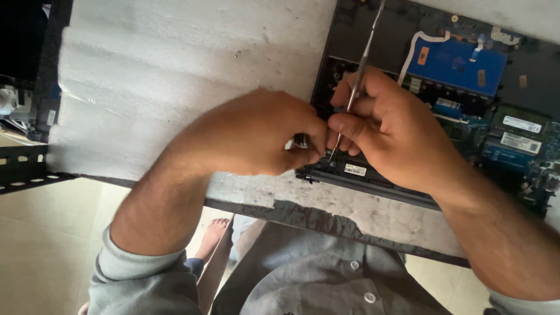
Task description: The person works on an opened laptop lying on a foam-padded workbench, using a metal spudger to pry and disconnect components near the fan and motherboard, then uses a screwdriver to unscrew and adjust parts on the board. The person lifts and repositions a small board section and continues unscrewing components by hand and with the screwdriver.
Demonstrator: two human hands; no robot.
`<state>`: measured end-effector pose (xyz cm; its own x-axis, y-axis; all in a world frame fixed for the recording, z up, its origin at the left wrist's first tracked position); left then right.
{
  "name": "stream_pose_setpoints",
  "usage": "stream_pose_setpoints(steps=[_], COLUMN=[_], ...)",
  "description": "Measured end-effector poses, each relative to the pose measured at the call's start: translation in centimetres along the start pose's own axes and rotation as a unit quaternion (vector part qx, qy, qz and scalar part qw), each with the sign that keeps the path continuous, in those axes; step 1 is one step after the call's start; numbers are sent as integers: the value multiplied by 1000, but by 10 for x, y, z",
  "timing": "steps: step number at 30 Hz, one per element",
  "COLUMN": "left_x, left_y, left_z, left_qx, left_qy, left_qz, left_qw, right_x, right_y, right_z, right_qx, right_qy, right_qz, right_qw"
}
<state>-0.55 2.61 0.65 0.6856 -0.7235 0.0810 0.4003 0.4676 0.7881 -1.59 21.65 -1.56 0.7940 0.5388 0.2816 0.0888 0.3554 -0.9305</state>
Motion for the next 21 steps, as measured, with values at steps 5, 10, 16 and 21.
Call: stream_pose_setpoints(steps=[5,10,16,21], left_x=[-2,-6,-7,-5], left_y=[2,4,11,16], left_z=[-11,-15,-16,-12], left_qx=[-46,-70,-93,-121], left_qy=[-12,-16,4,42], left_qz=[19,40,59,37], left_qw=[999,997,994,991], right_x=[0,5,17,18], right_y=[4,5,-2,-2], right_z=[2,12,34,25], right_qx=[3,-47,-63,-45], right_qy=[6,39,101,83], right_qz=[13,83,163,162], right_qw=[1000,995,980,982])
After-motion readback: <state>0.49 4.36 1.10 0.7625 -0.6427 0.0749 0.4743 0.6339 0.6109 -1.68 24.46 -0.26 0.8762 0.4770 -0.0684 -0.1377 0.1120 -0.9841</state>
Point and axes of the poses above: each hand's wrist, its own x-axis away from the middle knuckle, its own z-axis out of the back of the hand, y = z × x, the point moved 3 cm from there along -x, towards the middle knuckle, and after that the axes turned 1 degree about -z, right-handed, at the moved point
